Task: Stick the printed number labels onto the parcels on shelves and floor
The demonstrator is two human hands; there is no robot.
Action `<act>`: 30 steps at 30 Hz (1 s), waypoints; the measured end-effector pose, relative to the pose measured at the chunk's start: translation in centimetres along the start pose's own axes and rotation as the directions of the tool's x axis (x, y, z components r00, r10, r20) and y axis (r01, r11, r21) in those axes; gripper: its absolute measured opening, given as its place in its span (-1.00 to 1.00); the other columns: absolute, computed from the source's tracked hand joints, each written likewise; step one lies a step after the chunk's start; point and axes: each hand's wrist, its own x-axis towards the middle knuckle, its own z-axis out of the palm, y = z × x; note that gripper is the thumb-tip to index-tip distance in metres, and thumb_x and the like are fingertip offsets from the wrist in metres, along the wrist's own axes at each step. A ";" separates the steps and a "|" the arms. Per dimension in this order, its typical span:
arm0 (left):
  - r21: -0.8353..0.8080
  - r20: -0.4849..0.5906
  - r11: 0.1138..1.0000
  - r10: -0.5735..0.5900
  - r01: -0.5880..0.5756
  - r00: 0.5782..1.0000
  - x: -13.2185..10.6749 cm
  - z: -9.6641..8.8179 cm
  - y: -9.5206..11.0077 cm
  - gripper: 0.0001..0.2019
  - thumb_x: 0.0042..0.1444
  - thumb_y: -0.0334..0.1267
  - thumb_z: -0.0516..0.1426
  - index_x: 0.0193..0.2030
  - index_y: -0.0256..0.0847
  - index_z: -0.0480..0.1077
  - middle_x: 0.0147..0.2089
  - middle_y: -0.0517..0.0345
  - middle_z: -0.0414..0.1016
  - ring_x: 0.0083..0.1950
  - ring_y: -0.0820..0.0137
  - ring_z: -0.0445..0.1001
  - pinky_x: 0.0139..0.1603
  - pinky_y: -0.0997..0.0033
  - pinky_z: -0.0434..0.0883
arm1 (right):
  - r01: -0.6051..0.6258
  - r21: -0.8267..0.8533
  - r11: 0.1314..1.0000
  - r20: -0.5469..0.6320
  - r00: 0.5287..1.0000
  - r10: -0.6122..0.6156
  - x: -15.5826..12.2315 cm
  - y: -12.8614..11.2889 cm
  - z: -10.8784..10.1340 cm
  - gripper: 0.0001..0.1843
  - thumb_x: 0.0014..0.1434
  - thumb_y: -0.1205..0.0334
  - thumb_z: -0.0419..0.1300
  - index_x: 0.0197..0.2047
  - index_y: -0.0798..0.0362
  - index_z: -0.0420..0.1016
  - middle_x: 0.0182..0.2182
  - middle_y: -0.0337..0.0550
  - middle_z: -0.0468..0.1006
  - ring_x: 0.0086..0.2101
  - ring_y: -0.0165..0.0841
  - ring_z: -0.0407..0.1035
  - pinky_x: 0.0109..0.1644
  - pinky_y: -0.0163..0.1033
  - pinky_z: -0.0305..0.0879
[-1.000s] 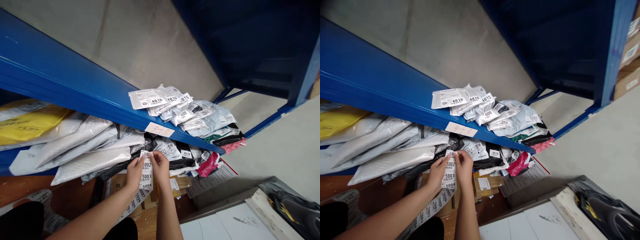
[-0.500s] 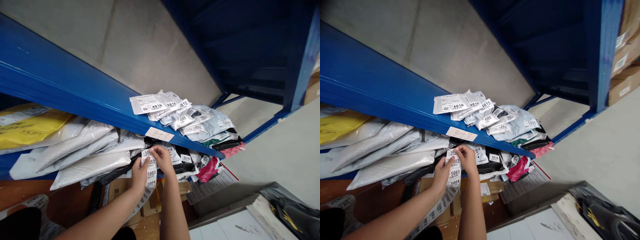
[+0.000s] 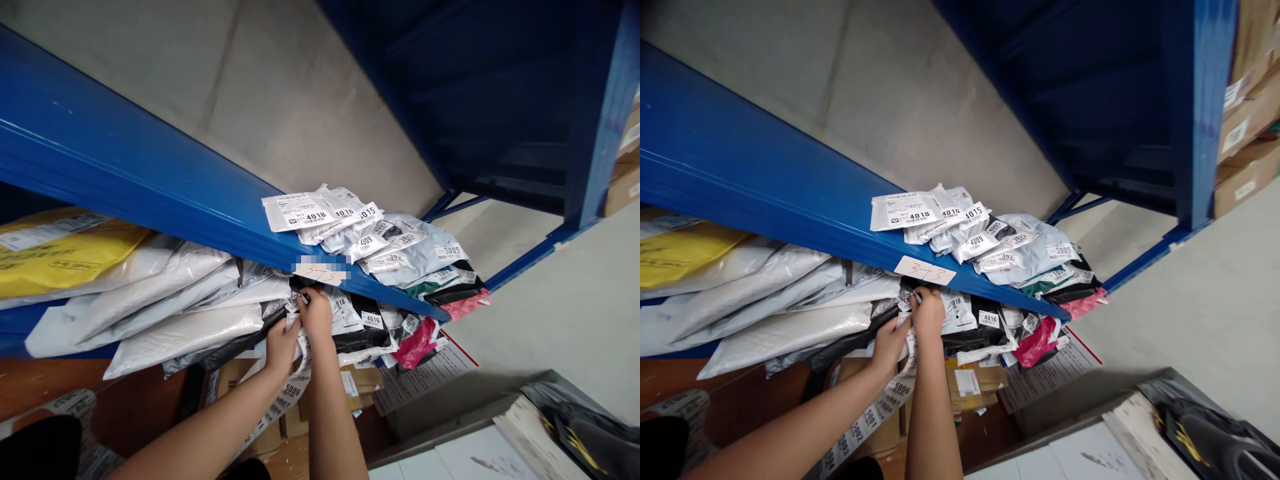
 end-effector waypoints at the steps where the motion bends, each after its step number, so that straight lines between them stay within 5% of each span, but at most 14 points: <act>1: 0.045 0.047 0.999 0.013 -0.015 0.999 -0.5 -0.4 0.0 -0.71 -0.22 -0.03 0.23 -0.55 -0.25 0.39 -0.59 0.27 0.36 -0.47 0.42 0.30 -0.38 0.45 0.24 | -0.009 -0.022 1.000 0.000 1.000 0.009 -0.1 0.0 0.2 -0.78 0.08 0.30 0.15 -0.19 0.04 0.54 -0.18 0.08 0.45 -0.21 -0.12 0.40 -0.15 -0.09 0.29; 6: 0.241 0.167 0.960 0.102 -0.140 0.981 -3.8 -3.6 0.5 -0.74 -0.15 -0.14 0.22 -0.65 -0.21 0.28 -0.62 0.32 0.24 -0.47 0.44 0.20 -0.38 0.49 0.18 | 0.052 -0.079 0.996 -0.133 0.989 -0.063 -0.4 0.2 1.1 -0.59 0.02 0.27 0.20 -0.01 0.05 0.37 -0.09 0.07 0.40 -0.16 -0.11 0.38 -0.18 -0.10 0.31; 11: 0.126 0.110 0.988 0.080 -0.094 0.991 -4.4 -4.6 2.4 -0.60 -0.05 0.14 0.15 -0.41 -0.22 0.41 -0.46 0.19 0.47 -0.34 0.32 0.40 -0.25 0.41 0.33 | 0.240 0.037 0.970 0.048 0.969 -0.242 -0.8 0.7 -0.7 -0.72 0.04 0.39 0.12 -0.13 0.07 0.43 -0.34 -0.05 0.52 -0.21 -0.15 0.40 -0.10 -0.07 0.32; 14: -0.145 0.115 0.988 -0.046 0.063 0.992 -3.5 -3.6 3.6 -0.45 -0.21 0.17 0.26 -0.20 -0.24 0.48 -0.38 0.12 0.56 -0.31 0.27 0.49 -0.20 0.35 0.39 | 0.154 0.270 0.951 -0.068 0.988 -0.140 -1.6 0.2 -2.1 -0.70 0.12 0.32 0.06 -0.06 0.09 0.43 -0.15 0.06 0.55 -0.09 -0.15 0.41 -0.02 -0.04 0.32; 18: -0.343 0.004 0.937 -0.075 0.072 0.997 -2.5 -2.1 3.7 -0.47 -0.36 0.07 0.37 -0.27 -0.28 0.52 -0.38 0.12 0.58 -0.32 0.33 0.50 -0.21 0.41 0.40 | -0.109 0.639 0.761 0.193 0.981 -0.021 -2.4 -1.2 -2.1 -0.75 0.01 0.11 0.25 -0.25 0.06 0.52 -0.34 -0.08 0.61 -0.31 -0.25 0.49 -0.21 -0.18 0.40; 23: -0.409 -0.193 0.911 -0.134 0.044 0.972 -1.5 -0.6 2.6 -0.49 -0.28 0.15 0.31 -0.39 -0.31 0.47 -0.48 0.14 0.54 -0.46 0.40 0.46 -0.37 0.43 0.38 | -0.277 0.757 0.591 0.340 0.940 0.005 -2.3 -1.8 -1.8 -0.73 -0.21 0.16 0.39 -0.38 0.06 0.54 -0.50 -0.20 0.57 -0.46 -0.36 0.43 -0.31 -0.25 0.36; 26: -0.430 -0.170 0.903 -0.112 0.028 0.979 -1.3 -0.2 2.6 -0.49 -0.27 0.10 0.33 -0.33 -0.32 0.49 -0.43 0.10 0.57 -0.42 0.35 0.50 -0.34 0.39 0.41 | -0.229 0.737 0.636 0.279 0.960 0.024 -2.0 -1.8 -1.9 -0.75 -0.17 0.17 0.36 -0.36 0.07 0.54 -0.48 -0.18 0.58 -0.46 -0.35 0.43 -0.32 -0.25 0.35; 30: -0.416 -0.129 0.909 -0.085 0.024 0.988 -1.0 -0.2 2.9 -0.47 -0.38 -0.03 0.40 -0.26 -0.32 0.51 -0.37 0.06 0.59 -0.33 0.30 0.53 -0.23 0.34 0.43 | -0.015 0.585 0.811 0.059 0.998 -0.025 -0.9 -2.1 -1.1 -0.84 -0.07 0.19 0.23 -0.39 0.06 0.54 -0.44 -0.13 0.56 -0.43 -0.32 0.41 -0.33 -0.24 0.33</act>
